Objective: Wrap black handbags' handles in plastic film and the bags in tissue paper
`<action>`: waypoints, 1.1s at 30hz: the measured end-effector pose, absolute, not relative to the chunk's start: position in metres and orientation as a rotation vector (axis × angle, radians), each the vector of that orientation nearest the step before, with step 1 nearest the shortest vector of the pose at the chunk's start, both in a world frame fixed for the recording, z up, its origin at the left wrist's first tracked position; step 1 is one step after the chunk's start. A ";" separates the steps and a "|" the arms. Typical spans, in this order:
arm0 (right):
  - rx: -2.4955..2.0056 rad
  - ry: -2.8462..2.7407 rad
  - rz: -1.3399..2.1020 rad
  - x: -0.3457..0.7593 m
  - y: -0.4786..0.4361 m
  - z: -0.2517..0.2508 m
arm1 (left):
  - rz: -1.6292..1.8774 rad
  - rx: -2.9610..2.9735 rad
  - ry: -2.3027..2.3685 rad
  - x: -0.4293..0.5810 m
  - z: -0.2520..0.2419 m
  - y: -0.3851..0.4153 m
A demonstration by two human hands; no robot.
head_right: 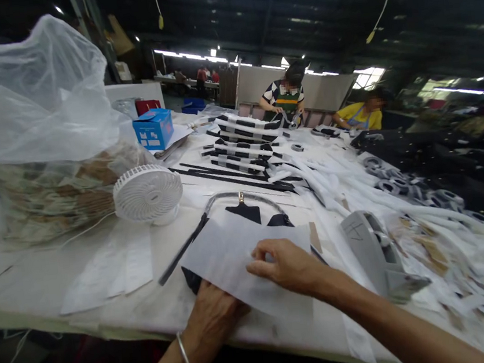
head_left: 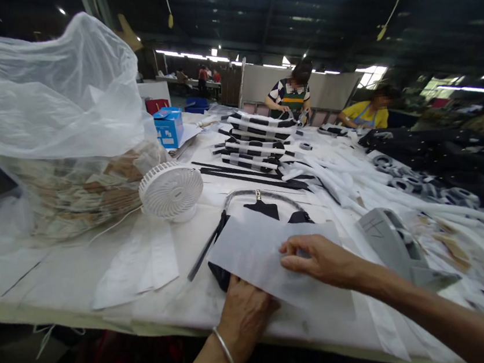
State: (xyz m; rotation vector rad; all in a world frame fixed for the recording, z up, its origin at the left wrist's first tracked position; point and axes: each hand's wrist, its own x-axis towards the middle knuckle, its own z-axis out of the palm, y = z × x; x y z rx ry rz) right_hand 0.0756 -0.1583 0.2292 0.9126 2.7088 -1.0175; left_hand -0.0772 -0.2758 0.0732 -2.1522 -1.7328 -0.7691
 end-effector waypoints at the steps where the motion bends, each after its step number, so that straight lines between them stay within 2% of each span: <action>1: 0.943 2.747 -0.944 0.073 -0.165 0.222 | -0.762 -2.150 -1.728 -0.078 0.075 -0.277; 6: 0.651 2.833 -0.394 0.071 -0.192 0.172 | -0.750 -2.163 -1.666 -0.078 0.076 -0.277; 9: 0.525 2.891 -0.237 0.078 -0.174 0.172 | -0.774 -2.183 -1.740 -0.077 0.075 -0.276; 14: 0.390 3.137 -0.188 0.075 -0.128 0.223 | -0.663 -2.216 -1.871 -0.079 0.078 -0.278; 16: 0.407 3.204 -0.184 0.071 -0.124 0.228 | -0.645 -2.203 -1.853 -0.080 0.080 -0.280; 24: 0.501 2.996 -0.229 0.086 -0.148 0.162 | -0.682 -2.231 -1.857 -0.080 0.086 -0.280; 33: 0.475 2.944 -0.423 0.083 -0.145 0.167 | -0.970 -2.222 -1.498 -0.096 0.106 -0.298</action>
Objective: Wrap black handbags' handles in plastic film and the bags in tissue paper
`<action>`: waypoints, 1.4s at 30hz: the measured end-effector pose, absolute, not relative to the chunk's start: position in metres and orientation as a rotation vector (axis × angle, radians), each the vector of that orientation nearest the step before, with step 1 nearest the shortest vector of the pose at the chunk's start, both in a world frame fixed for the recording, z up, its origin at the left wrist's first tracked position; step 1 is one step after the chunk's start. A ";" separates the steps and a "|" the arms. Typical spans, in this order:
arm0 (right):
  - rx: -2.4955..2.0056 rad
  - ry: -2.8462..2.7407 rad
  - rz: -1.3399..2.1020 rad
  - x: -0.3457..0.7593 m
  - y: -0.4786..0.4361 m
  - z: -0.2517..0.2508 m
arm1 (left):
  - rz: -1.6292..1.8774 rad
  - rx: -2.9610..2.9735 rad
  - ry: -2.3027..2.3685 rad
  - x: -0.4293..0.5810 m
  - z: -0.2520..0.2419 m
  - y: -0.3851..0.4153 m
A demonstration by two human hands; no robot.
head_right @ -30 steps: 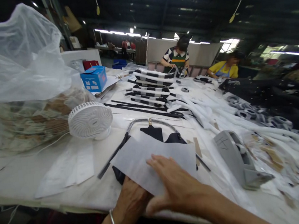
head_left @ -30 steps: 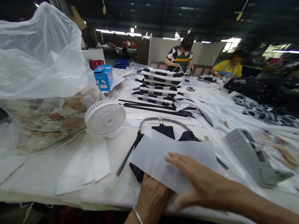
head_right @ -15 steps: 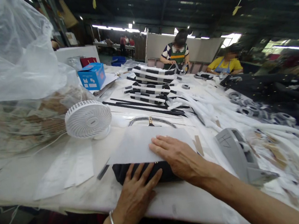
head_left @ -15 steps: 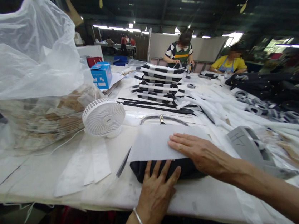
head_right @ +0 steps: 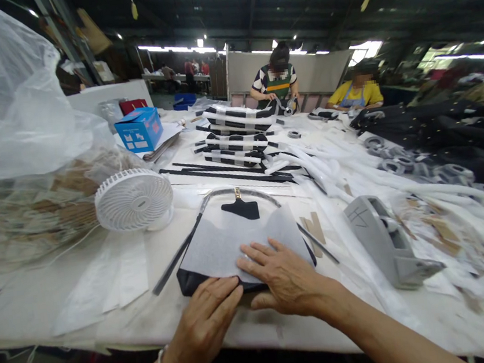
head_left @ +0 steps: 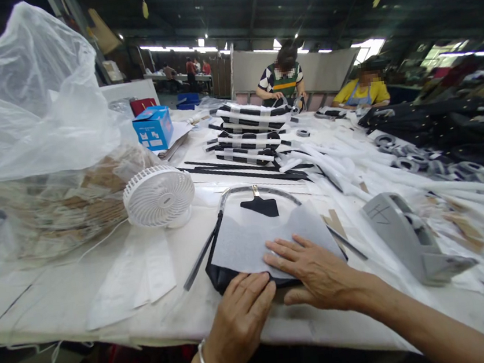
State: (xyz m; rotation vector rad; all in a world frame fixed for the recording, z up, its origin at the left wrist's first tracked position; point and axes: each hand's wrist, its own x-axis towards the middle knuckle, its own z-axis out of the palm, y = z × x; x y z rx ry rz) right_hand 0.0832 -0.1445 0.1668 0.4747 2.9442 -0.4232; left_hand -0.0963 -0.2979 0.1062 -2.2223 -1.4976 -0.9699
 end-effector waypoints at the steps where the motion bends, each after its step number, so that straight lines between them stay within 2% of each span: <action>1: 0.468 2.948 -0.444 0.085 -0.145 0.165 | -0.976 -2.209 -1.457 -0.099 0.113 -0.300; 7: 0.489 2.978 -0.540 0.091 -0.145 0.161 | -0.717 -2.014 -1.634 -0.116 0.141 -0.286; 17: 0.472 2.958 -0.730 0.086 -0.130 0.179 | -0.569 -2.122 -1.833 -0.135 0.116 -0.278; 21: 0.338 2.947 -0.686 0.078 -0.116 0.189 | -0.613 -2.152 -1.754 -0.128 0.111 -0.280; 27: 0.223 3.029 -0.371 0.077 -0.108 0.191 | -0.614 -2.048 -1.750 -0.116 0.113 -0.288; 42: 0.646 2.988 -0.350 0.094 -0.180 0.156 | -0.862 -1.910 -1.691 -0.114 0.119 -0.299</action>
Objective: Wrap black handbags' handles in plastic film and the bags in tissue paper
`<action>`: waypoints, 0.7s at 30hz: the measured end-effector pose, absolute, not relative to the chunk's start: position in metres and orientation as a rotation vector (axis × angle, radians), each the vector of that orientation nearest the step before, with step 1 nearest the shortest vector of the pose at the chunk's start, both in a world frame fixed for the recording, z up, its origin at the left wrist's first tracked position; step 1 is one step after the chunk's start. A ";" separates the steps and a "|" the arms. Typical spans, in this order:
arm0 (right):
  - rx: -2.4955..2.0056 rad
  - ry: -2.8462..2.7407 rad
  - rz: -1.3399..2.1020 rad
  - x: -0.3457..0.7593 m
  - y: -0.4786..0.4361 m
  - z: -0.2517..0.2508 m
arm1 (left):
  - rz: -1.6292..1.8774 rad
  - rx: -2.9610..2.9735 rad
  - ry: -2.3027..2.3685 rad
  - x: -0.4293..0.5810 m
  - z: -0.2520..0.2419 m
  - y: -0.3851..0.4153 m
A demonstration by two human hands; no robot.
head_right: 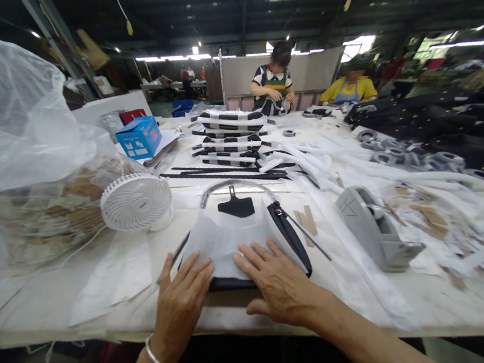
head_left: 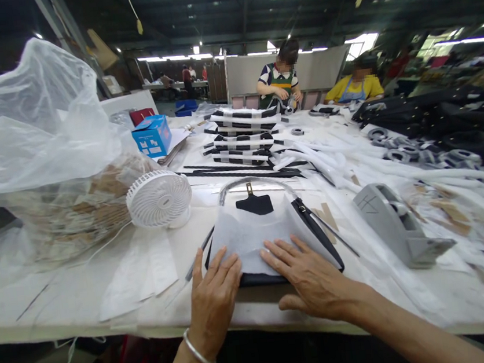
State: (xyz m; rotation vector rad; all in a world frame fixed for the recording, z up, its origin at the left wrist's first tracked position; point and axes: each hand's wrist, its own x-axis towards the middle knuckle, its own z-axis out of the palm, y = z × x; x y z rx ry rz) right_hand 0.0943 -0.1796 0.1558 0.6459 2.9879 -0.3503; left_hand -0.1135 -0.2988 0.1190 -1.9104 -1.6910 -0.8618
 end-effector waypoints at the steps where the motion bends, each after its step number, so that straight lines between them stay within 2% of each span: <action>1: 0.654 2.978 -0.364 0.095 -0.181 0.157 | -0.886 -1.920 -1.662 -0.113 0.118 -0.300; 9: 0.686 2.967 -0.405 0.095 -0.177 0.158 | -0.827 -2.033 -1.540 -0.123 0.114 -0.300; 17: 0.619 3.005 -0.355 0.096 -0.175 0.150 | -0.305 -1.991 -2.104 -0.085 0.167 -0.274; 21: 0.591 3.022 -0.361 0.097 -0.176 0.149 | -0.486 -2.137 -2.019 -0.064 0.158 -0.248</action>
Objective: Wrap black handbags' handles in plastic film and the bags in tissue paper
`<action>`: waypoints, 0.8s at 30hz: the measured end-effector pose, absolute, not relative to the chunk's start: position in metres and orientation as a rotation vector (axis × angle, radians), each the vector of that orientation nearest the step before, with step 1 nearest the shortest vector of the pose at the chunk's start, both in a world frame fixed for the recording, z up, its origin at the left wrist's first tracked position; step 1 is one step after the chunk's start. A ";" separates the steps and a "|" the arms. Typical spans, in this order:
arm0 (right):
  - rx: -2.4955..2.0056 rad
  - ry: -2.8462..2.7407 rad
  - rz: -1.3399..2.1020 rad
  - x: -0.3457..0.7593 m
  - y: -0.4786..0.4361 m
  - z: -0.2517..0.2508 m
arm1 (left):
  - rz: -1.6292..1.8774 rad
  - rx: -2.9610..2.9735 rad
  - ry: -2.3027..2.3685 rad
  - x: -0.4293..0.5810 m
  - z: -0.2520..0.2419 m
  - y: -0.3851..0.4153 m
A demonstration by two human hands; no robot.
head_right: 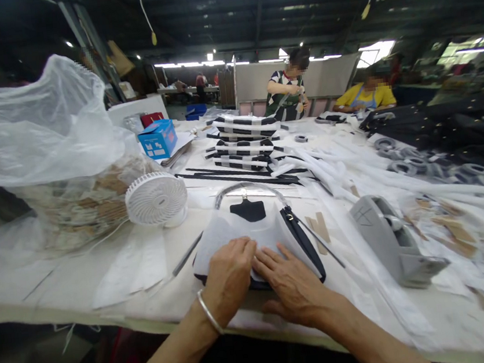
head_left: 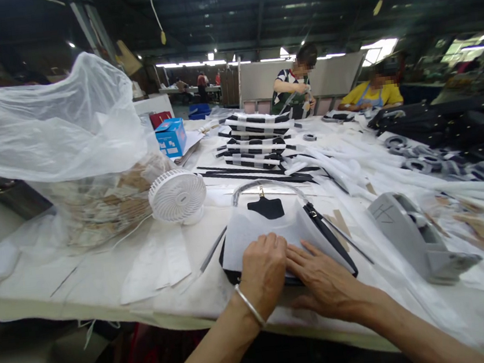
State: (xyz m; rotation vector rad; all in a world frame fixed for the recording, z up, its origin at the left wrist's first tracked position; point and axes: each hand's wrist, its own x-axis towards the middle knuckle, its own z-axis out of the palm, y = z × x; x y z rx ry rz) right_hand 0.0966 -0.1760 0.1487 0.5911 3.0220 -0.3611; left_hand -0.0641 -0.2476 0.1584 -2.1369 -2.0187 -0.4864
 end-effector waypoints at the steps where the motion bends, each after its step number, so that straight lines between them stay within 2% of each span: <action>1: 0.591 3.018 -0.364 0.096 -0.176 0.148 | -0.536 -2.165 -1.990 -0.063 0.148 -0.244; 6: 0.610 2.986 -0.393 0.096 -0.173 0.147 | -0.735 -2.195 -2.016 -0.073 0.102 -0.247; 12: 0.706 3.147 -0.576 0.099 -0.159 0.160 | -0.785 -2.200 -2.033 -0.080 0.103 -0.248; 14: 0.846 3.296 -0.467 0.098 -0.156 0.160 | -0.781 -2.218 -2.027 -0.081 0.105 -0.245; 19: 1.052 3.349 0.173 0.092 -0.163 0.151 | -0.737 -2.218 -2.007 -0.081 0.102 -0.244; 24: 0.997 3.159 0.328 0.089 -0.166 0.156 | -0.638 -2.239 -2.010 -0.080 0.103 -0.247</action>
